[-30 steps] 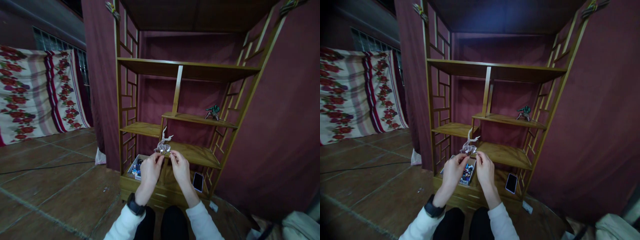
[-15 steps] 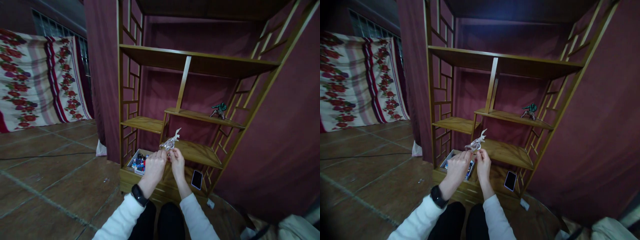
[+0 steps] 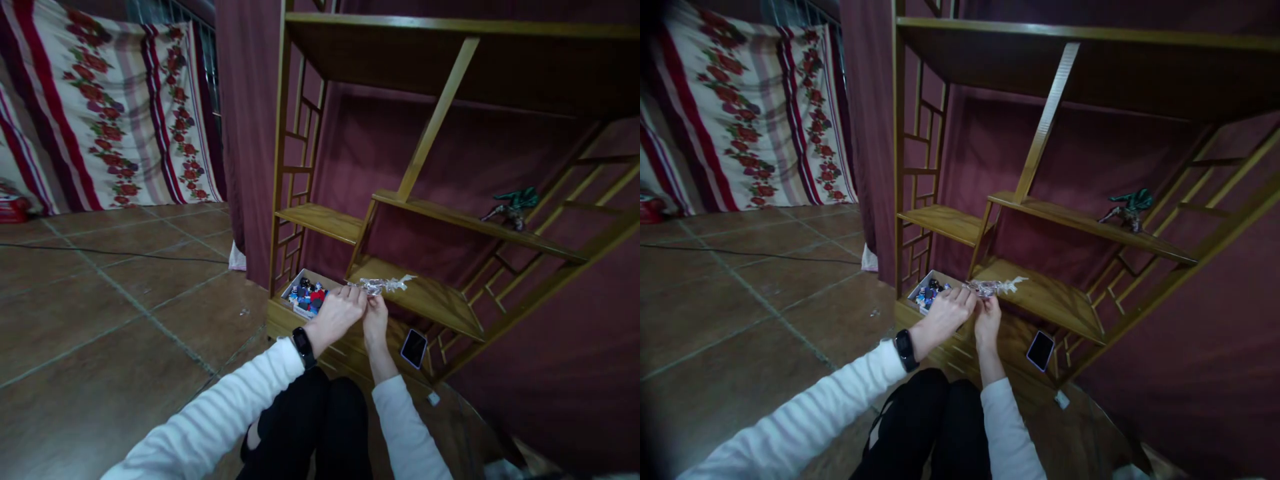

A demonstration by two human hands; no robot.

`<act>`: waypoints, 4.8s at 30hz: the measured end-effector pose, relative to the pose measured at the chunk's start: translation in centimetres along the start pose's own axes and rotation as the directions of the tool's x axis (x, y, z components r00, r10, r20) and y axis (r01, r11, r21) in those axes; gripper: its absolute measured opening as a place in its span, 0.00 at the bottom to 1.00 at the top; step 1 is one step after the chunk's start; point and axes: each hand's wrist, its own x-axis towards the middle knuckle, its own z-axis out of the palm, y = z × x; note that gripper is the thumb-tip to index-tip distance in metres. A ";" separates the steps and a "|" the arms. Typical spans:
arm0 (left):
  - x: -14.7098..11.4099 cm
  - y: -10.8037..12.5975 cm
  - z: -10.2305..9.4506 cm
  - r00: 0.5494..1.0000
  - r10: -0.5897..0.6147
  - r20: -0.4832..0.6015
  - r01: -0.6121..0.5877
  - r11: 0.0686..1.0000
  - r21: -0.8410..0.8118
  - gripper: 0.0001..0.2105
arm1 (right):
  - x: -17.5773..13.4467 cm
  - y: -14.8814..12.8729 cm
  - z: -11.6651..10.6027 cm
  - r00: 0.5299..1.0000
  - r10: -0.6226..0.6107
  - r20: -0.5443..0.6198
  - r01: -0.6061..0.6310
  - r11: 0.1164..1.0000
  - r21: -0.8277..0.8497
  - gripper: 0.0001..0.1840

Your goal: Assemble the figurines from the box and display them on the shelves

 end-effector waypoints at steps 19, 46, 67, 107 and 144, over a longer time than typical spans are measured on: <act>-0.3 0.1 1.2 1.000 0.007 0.009 -0.006 0.995 -0.097 0.07 | -1.5 0.5 -3.3 0.995 -0.041 0.090 0.054 0.987 -0.149 0.20; 0.0 -0.4 5.6 0.747 -0.604 0.278 0.526 0.281 -0.803 0.09 | -1.0 -1.7 -4.0 0.985 -0.158 0.071 0.173 0.918 -0.356 0.17; -5.5 2.9 8.1 0.818 -0.460 0.345 0.563 0.763 -0.318 0.13 | -4.5 4.7 -5.2 0.986 -0.016 0.165 0.135 0.655 -0.743 0.14; -12.4 6.5 16.2 0.872 -0.208 0.443 0.314 0.932 -0.181 0.10 | -10.9 15.5 -8.0 0.962 0.194 0.191 0.076 0.481 -0.873 0.10; -10.9 5.5 13.9 0.736 -0.504 0.451 0.657 0.695 -0.294 0.16 | -10.3 12.9 -7.5 0.994 0.111 0.019 -0.088 0.869 -0.487 0.17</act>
